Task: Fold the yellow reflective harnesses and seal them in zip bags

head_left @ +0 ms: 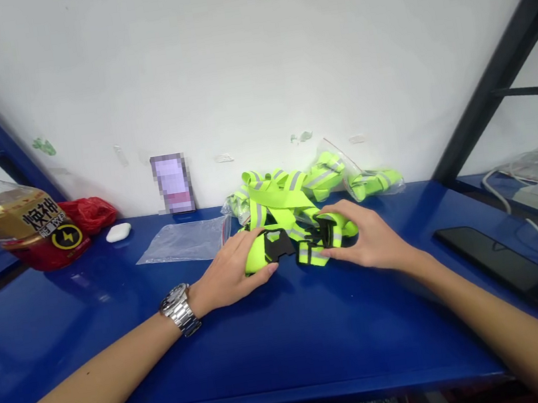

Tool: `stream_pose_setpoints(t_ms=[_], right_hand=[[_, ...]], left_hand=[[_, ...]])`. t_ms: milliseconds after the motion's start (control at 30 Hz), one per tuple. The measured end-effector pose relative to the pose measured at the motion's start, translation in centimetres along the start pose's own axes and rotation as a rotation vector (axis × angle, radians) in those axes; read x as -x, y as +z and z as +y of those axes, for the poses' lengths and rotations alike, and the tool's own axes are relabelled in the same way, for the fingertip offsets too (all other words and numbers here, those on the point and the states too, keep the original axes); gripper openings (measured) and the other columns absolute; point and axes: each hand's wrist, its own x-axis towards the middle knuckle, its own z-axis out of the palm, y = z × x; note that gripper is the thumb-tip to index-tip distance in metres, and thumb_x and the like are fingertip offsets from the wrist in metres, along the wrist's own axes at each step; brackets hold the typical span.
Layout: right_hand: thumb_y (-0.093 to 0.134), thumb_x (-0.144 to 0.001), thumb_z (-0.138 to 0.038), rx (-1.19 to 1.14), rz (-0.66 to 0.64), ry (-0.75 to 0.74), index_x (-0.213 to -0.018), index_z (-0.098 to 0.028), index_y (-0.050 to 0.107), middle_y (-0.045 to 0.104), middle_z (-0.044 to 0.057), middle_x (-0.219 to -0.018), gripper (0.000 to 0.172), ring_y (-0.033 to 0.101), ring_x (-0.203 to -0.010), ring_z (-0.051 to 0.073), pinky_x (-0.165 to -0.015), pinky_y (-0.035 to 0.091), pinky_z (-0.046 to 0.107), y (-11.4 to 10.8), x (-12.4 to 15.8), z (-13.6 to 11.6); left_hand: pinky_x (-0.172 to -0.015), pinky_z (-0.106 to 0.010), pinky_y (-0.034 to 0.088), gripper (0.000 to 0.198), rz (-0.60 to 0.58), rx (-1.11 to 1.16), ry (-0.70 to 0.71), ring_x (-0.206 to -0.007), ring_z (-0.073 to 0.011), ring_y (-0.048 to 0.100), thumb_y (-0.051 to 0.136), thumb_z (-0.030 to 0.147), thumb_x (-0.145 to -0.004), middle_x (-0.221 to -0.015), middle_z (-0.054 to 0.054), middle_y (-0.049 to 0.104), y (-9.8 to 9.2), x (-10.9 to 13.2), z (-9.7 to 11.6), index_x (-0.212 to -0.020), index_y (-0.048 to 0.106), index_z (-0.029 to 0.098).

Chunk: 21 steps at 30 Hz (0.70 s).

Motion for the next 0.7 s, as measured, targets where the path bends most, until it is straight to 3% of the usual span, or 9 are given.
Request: stream_pose_setpoints(t_ms=[167, 700], right_hand=[[0.073, -0.074, -0.044, -0.035, -0.079, -0.043, -0.120, -0.022, 0.054, 0.059, 0.010, -0.114, 0.054, 0.058, -0.105, 0.028, -0.090, 0.047, 0.041, 0.67, 0.03, -0.99], [0.077, -0.071, -0.032, -0.064, -0.127, -0.091, -0.119, -0.023, 0.056, 0.058, 0.008, -0.108, 0.053, 0.058, -0.097, 0.025, -0.084, 0.048, 0.038, 0.80, 0.13, -0.72]], left_hand=[[-0.098, -0.045, 0.045, 0.062, -0.017, -0.006, 0.086, -0.115, -0.0275, 0.053, 0.054, 0.049, -0.089, -0.126, -0.014, 0.055, 0.03, -0.18, 0.64, -0.139, 0.033, 0.019], [-0.094, -0.045, 0.045, 0.062, -0.023, -0.031, 0.151, -0.109, -0.0284, 0.053, 0.053, 0.047, -0.090, -0.120, -0.015, 0.055, 0.15, -0.12, 0.58, -0.140, 0.032, 0.017]])
